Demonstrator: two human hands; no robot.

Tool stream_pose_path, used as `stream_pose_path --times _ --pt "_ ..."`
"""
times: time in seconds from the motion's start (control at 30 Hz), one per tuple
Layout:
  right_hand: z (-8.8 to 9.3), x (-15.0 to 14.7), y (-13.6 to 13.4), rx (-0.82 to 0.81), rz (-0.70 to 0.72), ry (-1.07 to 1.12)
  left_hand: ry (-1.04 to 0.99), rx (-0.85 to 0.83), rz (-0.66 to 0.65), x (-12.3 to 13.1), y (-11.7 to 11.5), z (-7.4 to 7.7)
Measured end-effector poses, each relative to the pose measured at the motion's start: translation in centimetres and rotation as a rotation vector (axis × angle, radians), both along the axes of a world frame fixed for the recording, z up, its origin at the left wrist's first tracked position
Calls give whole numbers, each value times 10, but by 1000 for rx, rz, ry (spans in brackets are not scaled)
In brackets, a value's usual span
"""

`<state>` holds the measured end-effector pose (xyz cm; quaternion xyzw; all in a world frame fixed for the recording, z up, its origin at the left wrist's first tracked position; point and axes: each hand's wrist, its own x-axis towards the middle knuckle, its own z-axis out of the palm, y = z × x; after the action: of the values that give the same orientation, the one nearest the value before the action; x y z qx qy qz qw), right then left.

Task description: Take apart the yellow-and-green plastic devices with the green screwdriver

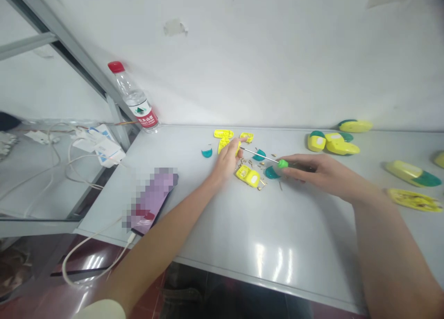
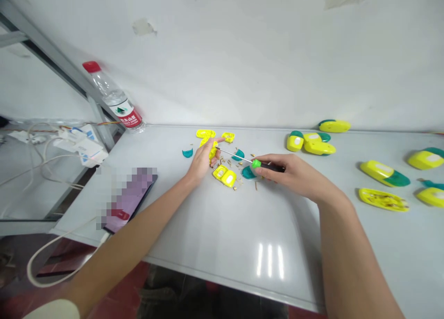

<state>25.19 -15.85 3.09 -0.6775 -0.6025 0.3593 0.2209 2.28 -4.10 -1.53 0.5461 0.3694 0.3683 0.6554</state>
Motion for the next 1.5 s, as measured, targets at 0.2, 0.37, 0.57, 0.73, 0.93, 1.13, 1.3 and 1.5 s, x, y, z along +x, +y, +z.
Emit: stream_pose_path --times 0.2,0.37,0.57,0.73,0.93,1.13,1.3,1.5 --pt "1 1 0 16 11 8 4 21 -7 0 1 -2" --pt "1 1 0 -4 10 6 10 27 -2 0 0 -1" --pt "0 2 -1 -24 5 15 17 32 7 0 -2 2" --pt "-2 4 -1 -23 11 3 25 35 8 0 -2 2" --pt "0 3 -1 -10 2 1 28 49 -1 -1 -1 0" --pt "4 0 -1 -11 -30 24 25 51 4 -1 -1 1" --pt "3 0 -1 14 -23 40 26 36 9 -1 -2 2" --pt "7 -1 -1 28 -39 59 21 29 14 -1 -2 1"
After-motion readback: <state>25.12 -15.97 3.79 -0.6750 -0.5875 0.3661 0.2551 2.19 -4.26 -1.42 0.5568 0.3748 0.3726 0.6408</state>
